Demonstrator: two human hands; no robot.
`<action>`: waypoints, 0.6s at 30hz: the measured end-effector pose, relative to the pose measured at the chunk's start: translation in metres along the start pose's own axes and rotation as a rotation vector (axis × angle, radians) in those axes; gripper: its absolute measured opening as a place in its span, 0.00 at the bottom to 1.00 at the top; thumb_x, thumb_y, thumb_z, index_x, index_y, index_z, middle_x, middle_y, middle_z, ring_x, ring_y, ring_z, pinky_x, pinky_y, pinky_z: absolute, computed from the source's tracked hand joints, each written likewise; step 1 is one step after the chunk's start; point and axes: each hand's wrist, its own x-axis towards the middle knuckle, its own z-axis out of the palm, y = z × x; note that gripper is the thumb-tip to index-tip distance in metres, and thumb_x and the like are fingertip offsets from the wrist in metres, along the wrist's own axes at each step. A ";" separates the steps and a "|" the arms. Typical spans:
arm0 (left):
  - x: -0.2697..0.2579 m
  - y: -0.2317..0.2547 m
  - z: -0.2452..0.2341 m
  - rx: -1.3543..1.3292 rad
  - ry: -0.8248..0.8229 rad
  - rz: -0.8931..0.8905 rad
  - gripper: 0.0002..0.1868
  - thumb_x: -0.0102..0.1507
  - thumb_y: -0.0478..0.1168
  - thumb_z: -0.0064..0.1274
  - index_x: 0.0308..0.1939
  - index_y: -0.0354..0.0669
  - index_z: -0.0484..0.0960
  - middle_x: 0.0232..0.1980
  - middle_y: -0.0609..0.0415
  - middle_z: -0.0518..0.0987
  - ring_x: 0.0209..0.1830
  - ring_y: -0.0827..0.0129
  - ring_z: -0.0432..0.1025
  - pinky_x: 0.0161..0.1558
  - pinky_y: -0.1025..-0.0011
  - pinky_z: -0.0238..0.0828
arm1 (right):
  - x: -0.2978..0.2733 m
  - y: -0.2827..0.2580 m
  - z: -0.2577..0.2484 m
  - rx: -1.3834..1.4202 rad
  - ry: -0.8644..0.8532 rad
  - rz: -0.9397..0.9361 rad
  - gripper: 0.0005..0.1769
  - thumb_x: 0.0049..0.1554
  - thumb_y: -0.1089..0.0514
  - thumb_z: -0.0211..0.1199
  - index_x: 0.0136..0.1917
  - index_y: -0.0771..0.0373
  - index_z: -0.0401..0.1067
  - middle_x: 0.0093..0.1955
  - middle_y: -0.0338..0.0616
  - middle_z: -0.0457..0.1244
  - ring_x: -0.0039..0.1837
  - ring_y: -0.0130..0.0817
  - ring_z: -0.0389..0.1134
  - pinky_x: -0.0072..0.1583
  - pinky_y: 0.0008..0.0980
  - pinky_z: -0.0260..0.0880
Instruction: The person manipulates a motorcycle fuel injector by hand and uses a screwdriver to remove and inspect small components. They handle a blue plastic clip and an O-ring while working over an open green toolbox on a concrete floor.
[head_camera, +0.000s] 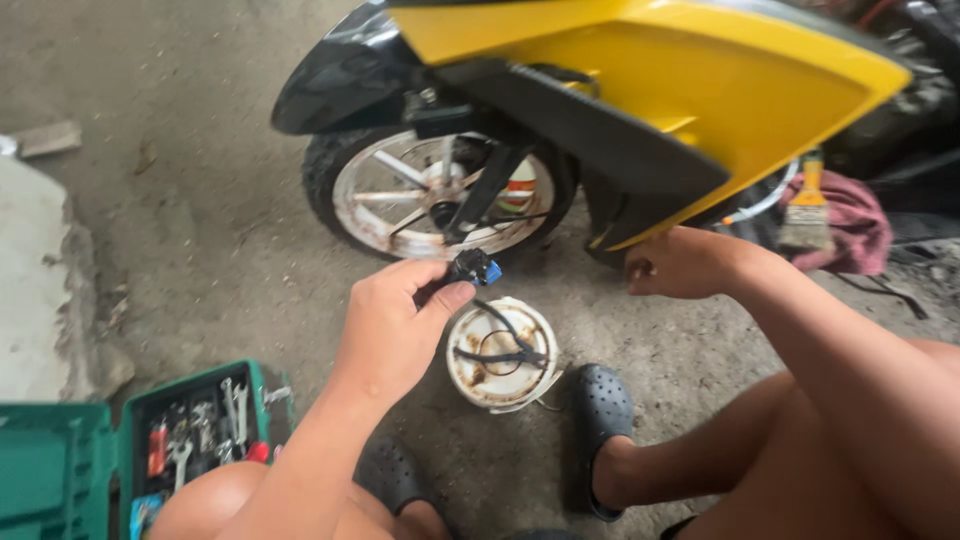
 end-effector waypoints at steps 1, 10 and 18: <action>-0.002 -0.002 -0.005 0.025 0.008 -0.015 0.12 0.58 0.40 0.64 0.42 0.38 0.86 0.33 0.47 0.83 0.28 0.64 0.76 0.34 0.69 0.71 | 0.000 -0.003 0.002 0.006 -0.021 0.003 0.21 0.54 0.44 0.65 0.57 0.53 0.79 0.55 0.41 0.72 0.60 0.38 0.72 0.63 0.39 0.71; -0.035 -0.025 -0.080 0.264 0.198 -0.100 0.12 0.60 0.43 0.61 0.42 0.39 0.85 0.35 0.42 0.81 0.34 0.51 0.76 0.37 0.60 0.69 | 0.026 -0.126 0.001 0.066 0.003 -0.216 0.19 0.58 0.44 0.64 0.60 0.52 0.77 0.51 0.44 0.74 0.55 0.39 0.76 0.59 0.38 0.75; -0.063 -0.062 -0.133 0.390 0.406 -0.192 0.13 0.61 0.44 0.62 0.42 0.39 0.86 0.38 0.41 0.82 0.37 0.50 0.77 0.39 0.60 0.71 | 0.046 -0.269 0.010 0.194 -0.027 -0.637 0.15 0.55 0.49 0.65 0.52 0.58 0.78 0.44 0.50 0.72 0.47 0.45 0.75 0.52 0.42 0.73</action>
